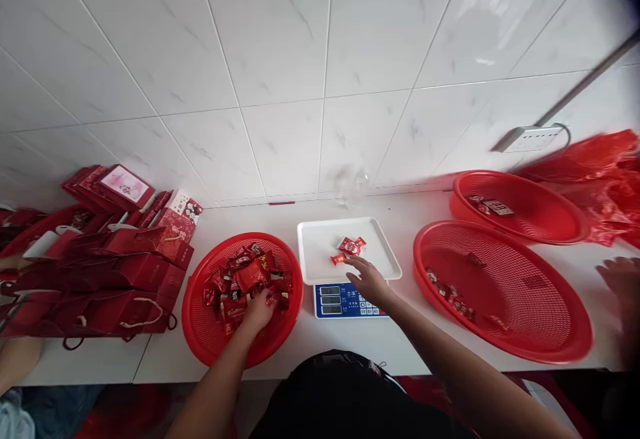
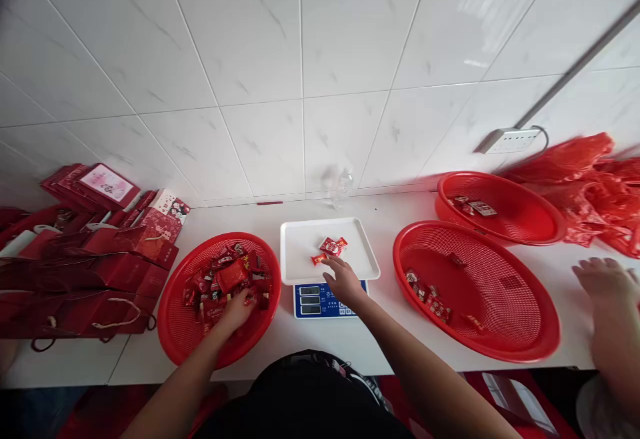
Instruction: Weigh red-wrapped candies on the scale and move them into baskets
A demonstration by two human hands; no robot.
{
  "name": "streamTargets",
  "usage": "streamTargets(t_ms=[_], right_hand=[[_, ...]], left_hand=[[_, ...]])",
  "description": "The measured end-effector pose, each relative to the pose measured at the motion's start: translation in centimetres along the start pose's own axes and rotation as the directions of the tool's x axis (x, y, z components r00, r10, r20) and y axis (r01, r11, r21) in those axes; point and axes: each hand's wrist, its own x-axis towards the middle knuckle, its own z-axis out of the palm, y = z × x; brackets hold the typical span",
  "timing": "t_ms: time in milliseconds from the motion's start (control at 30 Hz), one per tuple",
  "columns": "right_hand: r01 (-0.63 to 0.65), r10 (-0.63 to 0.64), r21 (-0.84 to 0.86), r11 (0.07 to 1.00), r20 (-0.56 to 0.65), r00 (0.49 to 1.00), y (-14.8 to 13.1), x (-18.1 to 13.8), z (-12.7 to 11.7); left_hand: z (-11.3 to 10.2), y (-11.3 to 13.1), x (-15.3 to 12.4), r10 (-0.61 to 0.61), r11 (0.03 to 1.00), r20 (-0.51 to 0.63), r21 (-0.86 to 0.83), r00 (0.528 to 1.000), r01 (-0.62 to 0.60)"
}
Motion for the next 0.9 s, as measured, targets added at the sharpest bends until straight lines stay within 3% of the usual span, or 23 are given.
streamTargets(t_ms=[167,300,467,667,900], right_hand=[[-0.047,0.036,0.132,0.990,0.082,0.996,0.2,-2.0,0.1],[-0.083,0.064,0.181,0.980,0.108,0.992,-0.3,-2.8,-0.3],[-0.105,0.077,0.230,0.968,0.128,0.989,-0.1,-3.4,-0.2],[-0.134,0.094,0.244,0.960,0.168,0.981,0.9,-4.2,-0.4],[-0.206,0.149,0.262,0.943,0.221,0.964,1.3,-4.9,-1.1]], left_hand=[[0.0,1.2,-0.3,0.077,0.973,0.080,0.213,0.994,-0.093],[0.0,2.9,0.3,-0.032,0.925,0.103,0.380,0.994,-0.009],[0.2,3.3,0.9,-0.057,0.923,0.054,0.384,0.997,0.032],[-0.3,1.7,0.8,-0.079,0.995,-0.045,0.062,0.996,0.082],[-3.0,-0.5,0.1,-0.103,0.943,0.059,-0.311,0.993,0.117]])
